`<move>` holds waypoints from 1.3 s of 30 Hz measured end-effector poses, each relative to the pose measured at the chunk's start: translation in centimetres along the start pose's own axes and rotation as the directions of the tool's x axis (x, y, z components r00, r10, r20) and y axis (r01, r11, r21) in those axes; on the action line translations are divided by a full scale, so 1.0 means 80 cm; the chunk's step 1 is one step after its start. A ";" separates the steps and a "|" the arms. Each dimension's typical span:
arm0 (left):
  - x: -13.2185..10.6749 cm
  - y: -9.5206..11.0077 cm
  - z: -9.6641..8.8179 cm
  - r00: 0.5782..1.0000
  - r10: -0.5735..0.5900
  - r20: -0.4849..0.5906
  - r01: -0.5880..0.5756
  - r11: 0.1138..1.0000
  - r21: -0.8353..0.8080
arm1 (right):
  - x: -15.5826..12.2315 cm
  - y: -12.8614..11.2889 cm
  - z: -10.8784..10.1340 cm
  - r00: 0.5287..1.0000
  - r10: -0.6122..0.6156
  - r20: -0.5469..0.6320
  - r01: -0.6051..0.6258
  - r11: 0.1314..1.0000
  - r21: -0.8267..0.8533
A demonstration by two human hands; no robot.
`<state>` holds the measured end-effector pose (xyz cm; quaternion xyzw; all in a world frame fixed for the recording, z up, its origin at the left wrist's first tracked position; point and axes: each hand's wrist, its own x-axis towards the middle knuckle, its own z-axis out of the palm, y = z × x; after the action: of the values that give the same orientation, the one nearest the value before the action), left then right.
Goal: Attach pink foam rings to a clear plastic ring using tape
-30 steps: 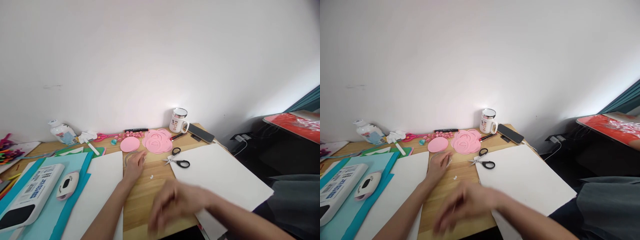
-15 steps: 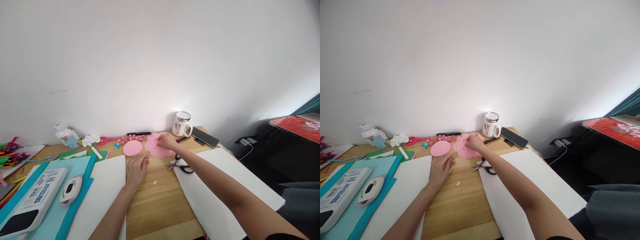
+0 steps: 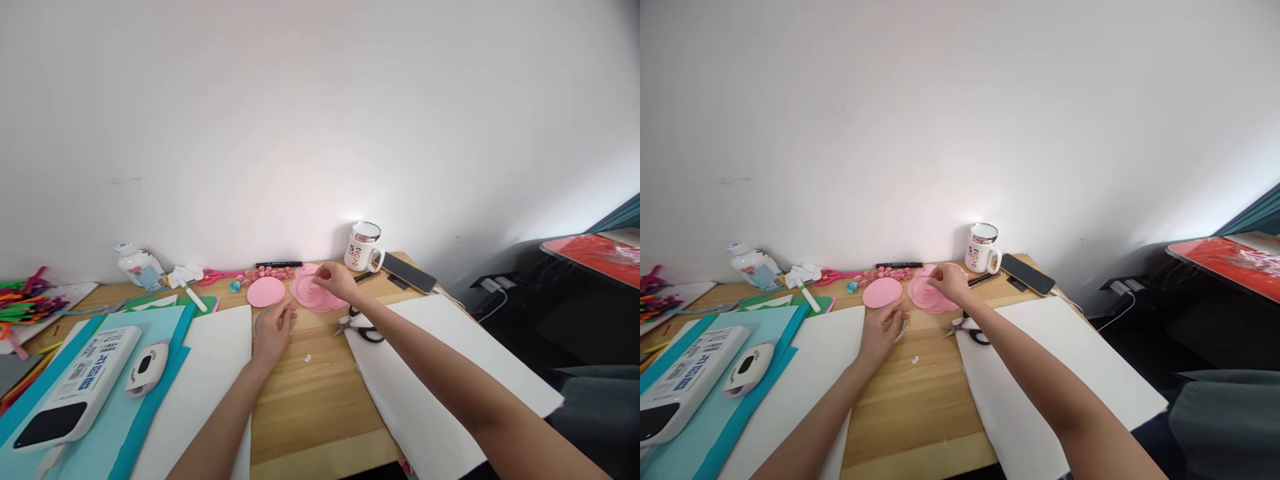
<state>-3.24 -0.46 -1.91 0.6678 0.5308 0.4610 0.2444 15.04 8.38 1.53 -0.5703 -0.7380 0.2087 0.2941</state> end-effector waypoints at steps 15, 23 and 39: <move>0.002 0.025 -0.013 0.915 -0.387 0.117 0.380 0.723 -0.577 | -0.067 -0.026 0.019 0.946 -0.043 0.322 -0.246 0.550 0.798; 0.001 0.024 -0.010 0.903 -0.401 0.155 0.419 0.739 -0.528 | -0.078 -0.012 0.043 0.978 -0.050 0.202 -0.147 0.517 0.843; 0.014 0.032 -0.029 0.850 -0.466 0.247 0.410 0.288 -0.865 | -0.090 -0.014 0.042 0.868 -0.454 0.201 0.372 0.862 0.344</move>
<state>-4.04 -0.59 1.62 0.2492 0.3698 0.6022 0.6622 13.27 1.25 -1.66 -0.3123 -0.8379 0.3245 0.3084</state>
